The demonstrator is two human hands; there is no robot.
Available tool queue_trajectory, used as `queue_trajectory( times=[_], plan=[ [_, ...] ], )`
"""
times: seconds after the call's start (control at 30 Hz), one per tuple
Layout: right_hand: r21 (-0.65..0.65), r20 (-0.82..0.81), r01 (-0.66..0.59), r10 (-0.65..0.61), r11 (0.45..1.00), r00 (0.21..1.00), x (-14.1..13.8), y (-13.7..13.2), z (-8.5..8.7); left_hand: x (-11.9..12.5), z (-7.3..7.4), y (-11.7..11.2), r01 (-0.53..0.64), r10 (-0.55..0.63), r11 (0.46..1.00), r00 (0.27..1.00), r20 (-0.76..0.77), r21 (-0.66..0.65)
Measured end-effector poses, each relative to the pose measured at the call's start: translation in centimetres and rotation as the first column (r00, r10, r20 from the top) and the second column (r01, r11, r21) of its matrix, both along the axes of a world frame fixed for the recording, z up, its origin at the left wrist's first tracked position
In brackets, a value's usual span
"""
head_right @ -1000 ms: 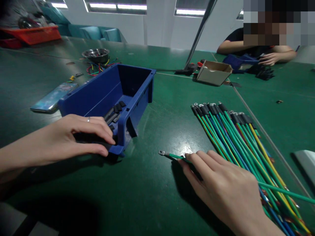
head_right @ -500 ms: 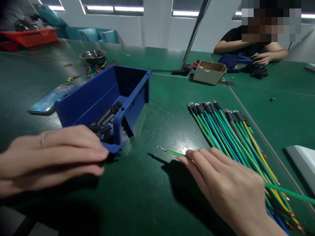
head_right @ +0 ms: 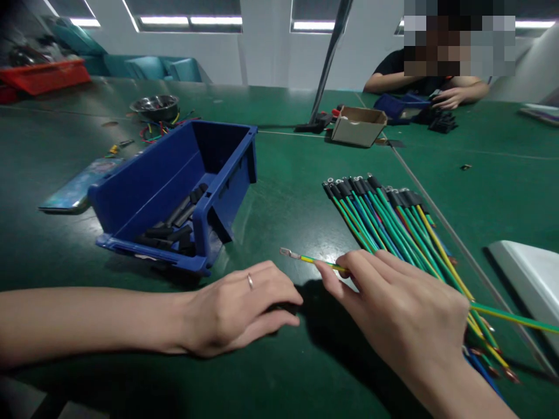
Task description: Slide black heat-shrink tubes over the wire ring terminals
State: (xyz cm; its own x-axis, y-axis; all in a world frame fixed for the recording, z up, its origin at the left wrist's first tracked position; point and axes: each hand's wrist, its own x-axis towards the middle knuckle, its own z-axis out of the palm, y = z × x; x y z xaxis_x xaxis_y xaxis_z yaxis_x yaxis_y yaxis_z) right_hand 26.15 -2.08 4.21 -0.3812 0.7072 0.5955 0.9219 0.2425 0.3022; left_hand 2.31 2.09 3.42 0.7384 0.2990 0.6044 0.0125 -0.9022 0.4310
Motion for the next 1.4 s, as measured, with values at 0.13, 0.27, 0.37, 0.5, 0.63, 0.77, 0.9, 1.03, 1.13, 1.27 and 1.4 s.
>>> queue_trajectory(
  times=[0.13,0.27,0.37,0.5,0.63,0.77,0.9,1.03,1.13,1.27,1.4],
  plan=[
    [-0.007,-0.034,0.058,-0.058,0.998,0.998,0.4,0.2,-0.1,-0.7,-0.2,0.0,-0.113,0.110,0.988,0.993,-0.035,-0.102],
    [-0.063,-0.084,0.020,-0.025,0.998,0.996,0.6,0.2,-0.5,-1.0,-0.3,-0.4,-0.204,0.201,0.979,0.972,-0.124,-0.017],
    [-0.074,-0.132,-0.025,0.015,0.997,0.991,0.4,0.2,-0.5,-0.9,-0.2,-0.5,-0.242,0.232,0.968,0.962,-0.147,-0.058],
    [-0.052,-0.137,-0.104,0.096,0.993,0.986,0.1,0.1,-0.1,-0.9,-0.2,-0.4,-0.220,0.205,0.964,0.973,-0.105,-0.150],
    [-0.024,-0.134,-0.115,0.110,0.993,0.985,0.1,0.1,0.5,-1.0,-0.5,-0.4,-0.204,0.205,0.945,0.979,-0.024,-0.255],
    [-0.023,-0.153,-0.166,0.160,0.986,0.975,0.1,0.1,0.9,-0.9,-0.7,-0.5,-0.220,0.235,0.931,0.972,0.018,-0.291],
    [-0.063,-0.180,-0.219,0.205,0.974,0.962,-0.1,0.2,0.8,-0.9,-0.8,-0.5,-0.219,0.246,0.931,0.967,0.059,-0.292],
    [-0.076,-0.193,-0.245,0.227,0.967,0.955,-0.2,0.3,0.7,-0.9,-0.9,-0.5,-0.195,0.224,0.931,0.973,0.062,-0.310],
    [-0.079,-0.186,-0.256,0.238,0.963,0.953,-0.1,0.2,0.7,-0.9,-0.8,-0.4,-0.182,0.215,0.923,0.975,0.062,-0.340],
    [-0.082,-0.179,-0.256,0.238,0.963,0.955,0.1,0.1,0.7,-0.8,-0.8,-0.4,-0.162,0.204,0.924,0.975,0.088,-0.346],
    [-0.084,-0.176,-0.245,0.227,0.966,0.958,0.1,0.1,0.6,-0.8,-0.8,-0.4,-0.160,0.203,0.928,0.975,0.096,-0.336]
  ],
)
